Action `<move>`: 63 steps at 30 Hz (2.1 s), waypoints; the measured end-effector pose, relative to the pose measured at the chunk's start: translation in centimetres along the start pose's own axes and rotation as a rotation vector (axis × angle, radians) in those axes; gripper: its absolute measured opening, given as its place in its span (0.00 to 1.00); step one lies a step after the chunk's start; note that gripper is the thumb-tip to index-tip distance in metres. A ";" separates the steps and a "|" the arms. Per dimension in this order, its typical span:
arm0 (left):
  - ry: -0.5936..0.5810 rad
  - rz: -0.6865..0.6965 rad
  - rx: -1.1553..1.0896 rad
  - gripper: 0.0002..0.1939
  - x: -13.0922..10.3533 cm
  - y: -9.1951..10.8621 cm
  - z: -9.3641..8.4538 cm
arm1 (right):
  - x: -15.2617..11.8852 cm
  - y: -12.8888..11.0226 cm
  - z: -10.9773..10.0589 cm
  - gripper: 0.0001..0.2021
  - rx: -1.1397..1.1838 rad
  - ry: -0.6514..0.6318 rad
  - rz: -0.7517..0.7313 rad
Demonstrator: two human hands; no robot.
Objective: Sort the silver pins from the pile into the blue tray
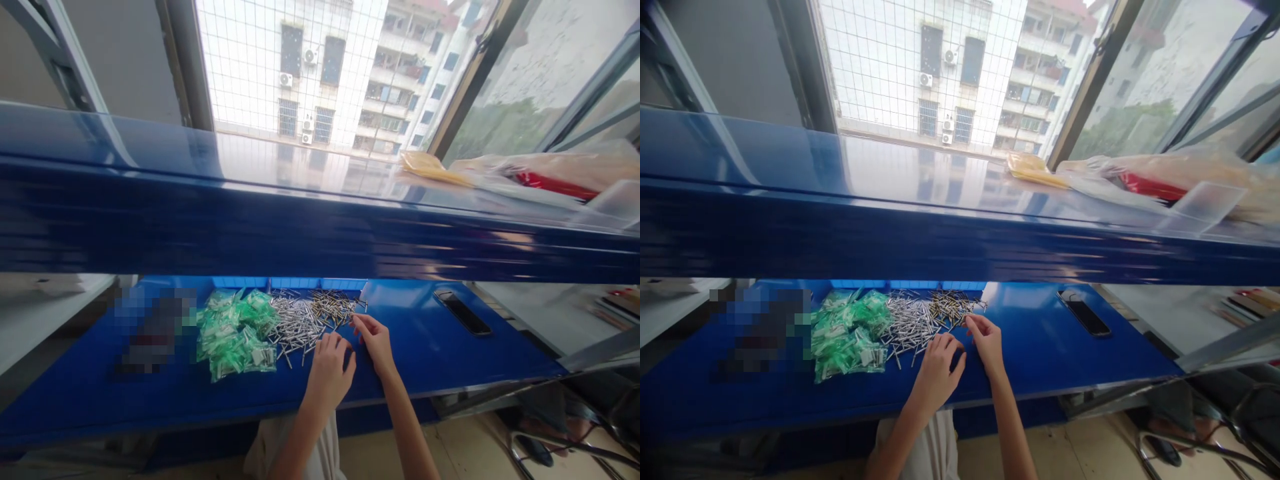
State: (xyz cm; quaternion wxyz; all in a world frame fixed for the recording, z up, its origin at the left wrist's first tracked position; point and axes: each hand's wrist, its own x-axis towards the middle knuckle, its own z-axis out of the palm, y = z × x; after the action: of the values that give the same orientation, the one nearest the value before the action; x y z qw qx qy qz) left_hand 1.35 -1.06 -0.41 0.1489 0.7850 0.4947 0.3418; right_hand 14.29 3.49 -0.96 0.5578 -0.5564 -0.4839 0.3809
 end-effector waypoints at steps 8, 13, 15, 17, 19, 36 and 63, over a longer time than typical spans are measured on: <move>-0.024 0.096 0.114 0.13 -0.6 -0.3 1.7 | -0.1 0.2 -0.2 0.18 -0.005 0.097 -0.001; -0.025 0.097 0.142 0.14 -0.7 -0.5 2.2 | 1.6 -0.9 0.8 0.17 -0.026 -0.005 -0.041; -0.041 0.097 0.157 0.14 -0.7 -0.6 2.2 | 3.5 -1.6 1.3 0.16 -0.091 -0.043 -0.077; -0.052 0.102 0.165 0.15 -0.7 -0.5 2.0 | 5.8 -2.3 1.8 0.13 -0.196 0.002 -0.126; -0.058 0.098 0.162 0.14 -0.6 -0.5 1.8 | 8.1 -2.5 2.1 0.13 -0.294 0.051 -0.202; -0.104 0.041 0.112 0.15 -0.7 0.0 0.5 | 8.5 -0.1 -3.7 0.15 -0.908 0.363 0.031; -0.106 0.029 0.052 0.13 -0.3 -0.2 0.1 | 6.7 0.9 -3.3 0.16 -0.961 0.140 0.171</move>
State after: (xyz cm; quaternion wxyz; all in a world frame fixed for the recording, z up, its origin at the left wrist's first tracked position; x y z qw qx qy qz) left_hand 1.16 -1.23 -0.71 0.1496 0.8127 0.4835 0.2888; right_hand 19.23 9.18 -0.83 0.2359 -0.8127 -0.5189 0.1209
